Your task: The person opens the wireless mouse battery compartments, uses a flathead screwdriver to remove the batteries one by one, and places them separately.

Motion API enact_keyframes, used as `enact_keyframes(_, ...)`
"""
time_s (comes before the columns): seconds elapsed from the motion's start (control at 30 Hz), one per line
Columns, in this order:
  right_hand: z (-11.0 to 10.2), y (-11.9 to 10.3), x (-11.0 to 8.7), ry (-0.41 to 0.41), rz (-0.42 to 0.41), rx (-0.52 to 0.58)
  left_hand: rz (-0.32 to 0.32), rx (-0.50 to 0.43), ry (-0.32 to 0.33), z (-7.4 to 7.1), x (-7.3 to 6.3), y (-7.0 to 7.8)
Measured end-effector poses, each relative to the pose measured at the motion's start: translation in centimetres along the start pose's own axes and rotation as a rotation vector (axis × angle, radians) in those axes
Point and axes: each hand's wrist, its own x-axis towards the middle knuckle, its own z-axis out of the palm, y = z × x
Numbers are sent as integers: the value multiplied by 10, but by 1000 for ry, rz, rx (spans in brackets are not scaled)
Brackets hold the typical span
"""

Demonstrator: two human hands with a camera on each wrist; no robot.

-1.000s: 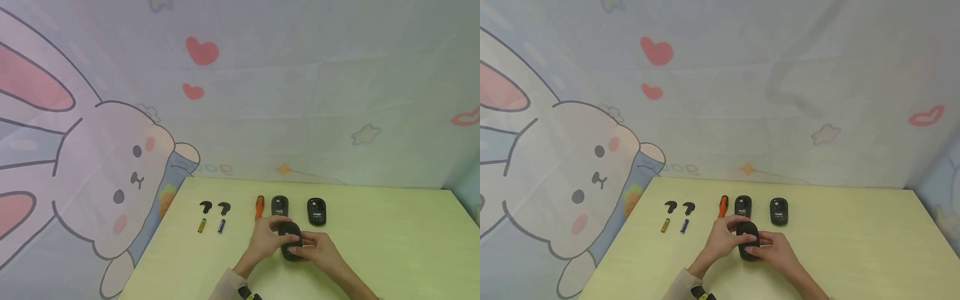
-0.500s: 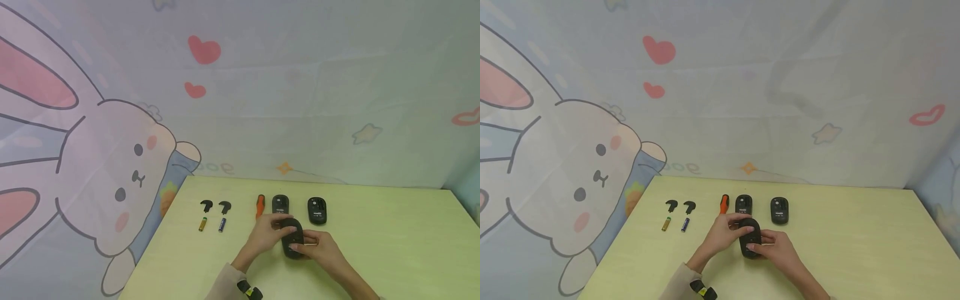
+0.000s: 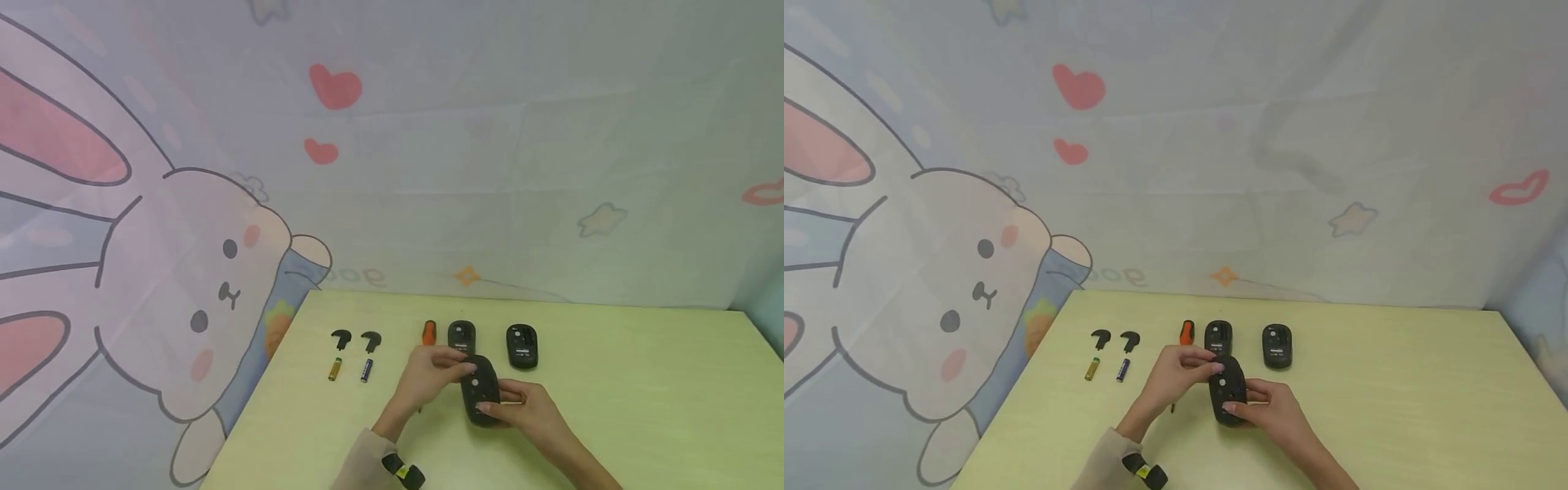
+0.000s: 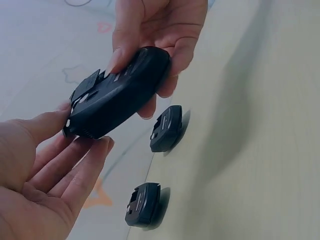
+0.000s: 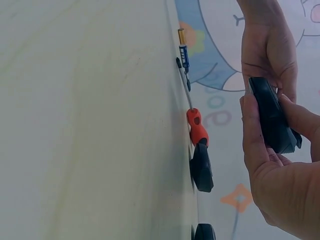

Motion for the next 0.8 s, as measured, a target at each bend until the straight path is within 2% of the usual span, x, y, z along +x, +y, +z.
enact_keyframes(0.23,-1,-2,0,-6,-1,1,2,-70,33,-3,3,3)
enact_keyframes(0.43,1,-3,0,8,11,-8,-29,-263,-15,-12,6,3)
enact_keyframes(0.6,2,-5,-1,25,30,-5,-43,-409,-33,-27,9,7)
enact_keyframes(0.7,2,-4,-2,27,40,-12,-56,-416,-8,-40,10,9)
enact_keyframes(0.8,1,-4,-4,20,49,-15,-69,-384,19,-57,10,8)
